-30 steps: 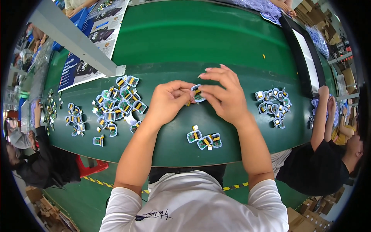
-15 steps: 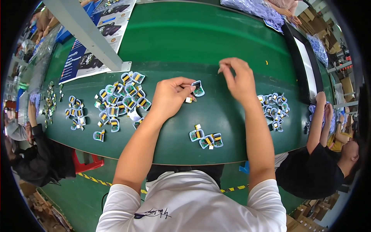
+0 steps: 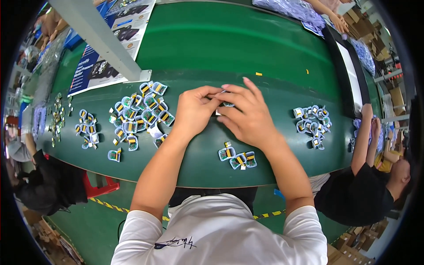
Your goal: The worker is picking up small square components with stickers, inspecting them for quality or labels, and placing them into sorted piles on an assembly table.
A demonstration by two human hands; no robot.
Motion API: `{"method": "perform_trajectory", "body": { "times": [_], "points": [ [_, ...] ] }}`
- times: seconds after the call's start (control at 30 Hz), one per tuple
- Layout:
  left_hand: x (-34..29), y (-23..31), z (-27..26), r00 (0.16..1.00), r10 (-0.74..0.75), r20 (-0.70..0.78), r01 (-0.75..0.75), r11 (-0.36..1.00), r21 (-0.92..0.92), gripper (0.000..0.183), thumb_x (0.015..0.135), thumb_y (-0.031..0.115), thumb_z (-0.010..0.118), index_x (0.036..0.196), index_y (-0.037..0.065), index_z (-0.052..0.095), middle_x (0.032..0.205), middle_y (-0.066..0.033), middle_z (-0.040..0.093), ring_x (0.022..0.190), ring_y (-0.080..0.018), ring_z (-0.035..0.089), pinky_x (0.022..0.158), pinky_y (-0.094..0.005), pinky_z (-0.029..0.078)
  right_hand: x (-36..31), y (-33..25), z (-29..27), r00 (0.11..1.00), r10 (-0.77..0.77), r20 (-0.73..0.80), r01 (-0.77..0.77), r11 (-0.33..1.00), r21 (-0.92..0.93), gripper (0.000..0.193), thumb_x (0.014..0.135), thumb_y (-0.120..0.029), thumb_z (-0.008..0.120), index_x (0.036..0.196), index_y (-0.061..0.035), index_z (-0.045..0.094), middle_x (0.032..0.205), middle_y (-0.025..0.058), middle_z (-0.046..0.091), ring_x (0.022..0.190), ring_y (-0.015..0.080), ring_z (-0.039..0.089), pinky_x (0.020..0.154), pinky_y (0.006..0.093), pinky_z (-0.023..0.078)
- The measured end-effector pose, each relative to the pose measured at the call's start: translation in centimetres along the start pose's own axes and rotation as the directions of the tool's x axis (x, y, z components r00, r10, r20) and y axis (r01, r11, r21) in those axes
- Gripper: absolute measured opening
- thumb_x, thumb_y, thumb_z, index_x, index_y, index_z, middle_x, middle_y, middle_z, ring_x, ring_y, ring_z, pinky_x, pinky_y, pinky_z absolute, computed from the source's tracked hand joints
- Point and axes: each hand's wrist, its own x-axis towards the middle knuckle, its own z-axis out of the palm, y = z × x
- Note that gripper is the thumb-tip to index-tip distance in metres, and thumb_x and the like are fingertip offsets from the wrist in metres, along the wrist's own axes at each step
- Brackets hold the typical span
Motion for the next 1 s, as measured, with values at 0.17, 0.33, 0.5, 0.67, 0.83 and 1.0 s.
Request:
{"method": "perform_trajectory", "body": {
  "times": [0.17, 0.33, 0.5, 0.67, 0.83, 1.0],
  "points": [
    [-0.2, 0.7, 0.1, 0.997, -0.041, 0.058, 0.043, 0.999, -0.022, 0.019, 0.099, -0.001, 0.067, 0.116, -0.006, 0.073, 0.099, -0.0129, 0.078, 0.086, -0.0151, 0.076, 0.076, -0.0268, 0.060, -0.3, 0.1, 0.2, 0.992, 0.072, -0.107, -0.065, 0.996, 0.063, 0.018, 0.085, -0.006, 0.078, 0.101, -0.0111, 0.074, 0.114, 0.0024, 0.073, 0.121, 0.0274, 0.066, 0.117, 0.0533, 0.040],
    [-0.2, 0.8, 0.1, 0.991, -0.064, 0.114, 0.072, 0.995, -0.068, 0.019, 0.103, -0.001, 0.063, 0.120, -0.007, 0.068, 0.103, -0.0126, 0.076, 0.094, -0.0157, 0.075, 0.083, -0.0283, 0.060, -1.8, 0.5, 0.1, 0.952, 0.299, -0.067, -0.284, 0.943, 0.173, 0.013, 0.092, -0.003, 0.072, 0.104, -0.0072, 0.072, 0.102, 0.0055, 0.074, 0.102, 0.0259, 0.070, 0.096, 0.0431, 0.052],
    [-0.2, 0.5, 0.3, 0.965, -0.098, 0.242, 0.143, 0.974, -0.175, 0.022, 0.105, 0.001, 0.061, 0.125, -0.007, 0.066, 0.110, -0.0119, 0.075, 0.097, -0.0155, 0.074, 0.086, -0.0288, 0.060, -2.0, 0.8, 0.3, 0.852, 0.524, -0.003, -0.451, 0.735, 0.507, 0.006, 0.097, 0.000, 0.071, 0.103, -0.0004, 0.071, 0.096, 0.0117, 0.076, 0.082, 0.0185, 0.072, 0.074, 0.0316, 0.058],
    [-0.3, 0.8, 0.1, 0.956, -0.151, 0.251, 0.171, 0.983, -0.060, 0.026, 0.105, 0.001, 0.060, 0.128, -0.007, 0.068, 0.113, -0.0117, 0.075, 0.099, -0.0160, 0.073, 0.091, -0.0297, 0.060, -2.8, 2.0, 0.7, 0.927, 0.352, -0.131, -0.315, 0.918, 0.242, 0.010, 0.091, -0.005, 0.078, 0.100, -0.0048, 0.073, 0.093, 0.0070, 0.075, 0.078, 0.0228, 0.069, 0.072, 0.0357, 0.053],
    [-0.5, 0.7, 0.4, 0.956, -0.139, 0.258, 0.168, 0.981, -0.096, 0.025, 0.104, 0.000, 0.061, 0.127, -0.008, 0.068, 0.114, -0.0115, 0.076, 0.100, -0.0150, 0.072, 0.091, -0.0281, 0.059, -2.4, 2.0, 0.2, 0.960, 0.192, -0.203, -0.181, 0.981, 0.073, 0.010, 0.085, -0.009, 0.082, 0.091, -0.0098, 0.075, 0.088, 0.0008, 0.071, 0.078, 0.0226, 0.064, 0.070, 0.0378, 0.046],
    [-0.6, 1.2, 0.5, 0.953, -0.149, 0.264, 0.174, 0.982, -0.073, 0.025, 0.102, -0.001, 0.064, 0.125, -0.008, 0.069, 0.111, -0.0111, 0.077, 0.098, -0.0143, 0.073, 0.090, -0.0270, 0.059, -2.3, 1.5, 0.0, 0.959, 0.211, -0.191, -0.217, 0.976, -0.009, 0.010, 0.083, -0.010, 0.083, 0.088, -0.0109, 0.074, 0.087, -0.0012, 0.067, 0.081, 0.0205, 0.063, 0.075, 0.0367, 0.043]
  ]
}}
